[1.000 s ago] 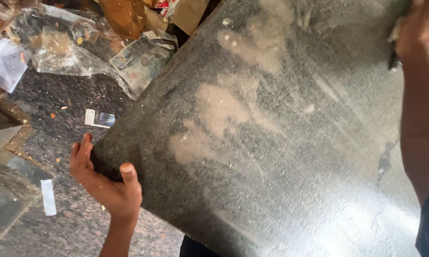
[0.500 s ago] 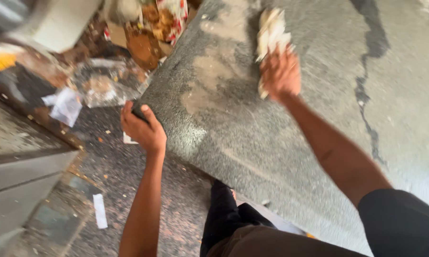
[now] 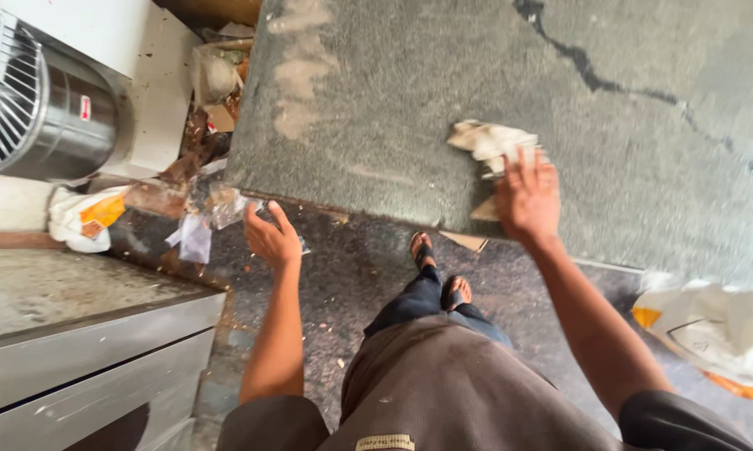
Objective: The person cleans a stone countertop using a wet sponge and two different cloths, wiping the surface repeatedly by hand.
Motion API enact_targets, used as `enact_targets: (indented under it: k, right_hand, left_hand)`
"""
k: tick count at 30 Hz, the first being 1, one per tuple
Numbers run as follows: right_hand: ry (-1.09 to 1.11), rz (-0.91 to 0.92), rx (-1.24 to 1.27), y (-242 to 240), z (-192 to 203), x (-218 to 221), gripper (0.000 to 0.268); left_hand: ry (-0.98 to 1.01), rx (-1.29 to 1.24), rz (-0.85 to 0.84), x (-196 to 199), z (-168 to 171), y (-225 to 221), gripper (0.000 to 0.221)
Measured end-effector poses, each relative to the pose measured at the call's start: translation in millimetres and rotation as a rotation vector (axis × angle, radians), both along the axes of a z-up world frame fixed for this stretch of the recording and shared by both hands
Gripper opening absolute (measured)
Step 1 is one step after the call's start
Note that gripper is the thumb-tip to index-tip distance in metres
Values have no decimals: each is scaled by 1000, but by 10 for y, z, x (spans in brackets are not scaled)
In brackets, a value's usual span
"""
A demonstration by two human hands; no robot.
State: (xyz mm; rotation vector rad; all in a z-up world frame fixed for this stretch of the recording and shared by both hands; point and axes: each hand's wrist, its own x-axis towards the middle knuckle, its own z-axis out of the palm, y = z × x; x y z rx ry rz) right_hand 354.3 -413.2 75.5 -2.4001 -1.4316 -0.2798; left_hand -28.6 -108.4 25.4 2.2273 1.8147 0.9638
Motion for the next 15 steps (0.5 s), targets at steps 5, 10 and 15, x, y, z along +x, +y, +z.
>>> enact_targets:
  k: [5,10,15]
  right_hand:
    - [67,-273,36,-700,-146,44,50]
    - [191,-474,6,-695,-88,-186,56]
    - [227,-514,-11,-136,-37,-596,57]
  left_hand:
    - [-91,-151,39,-569,-92,-476,62]
    - [-227,-246,160,-1267,-407,-401,66]
    - [-449,-227,230,-1706,-694,363,67]
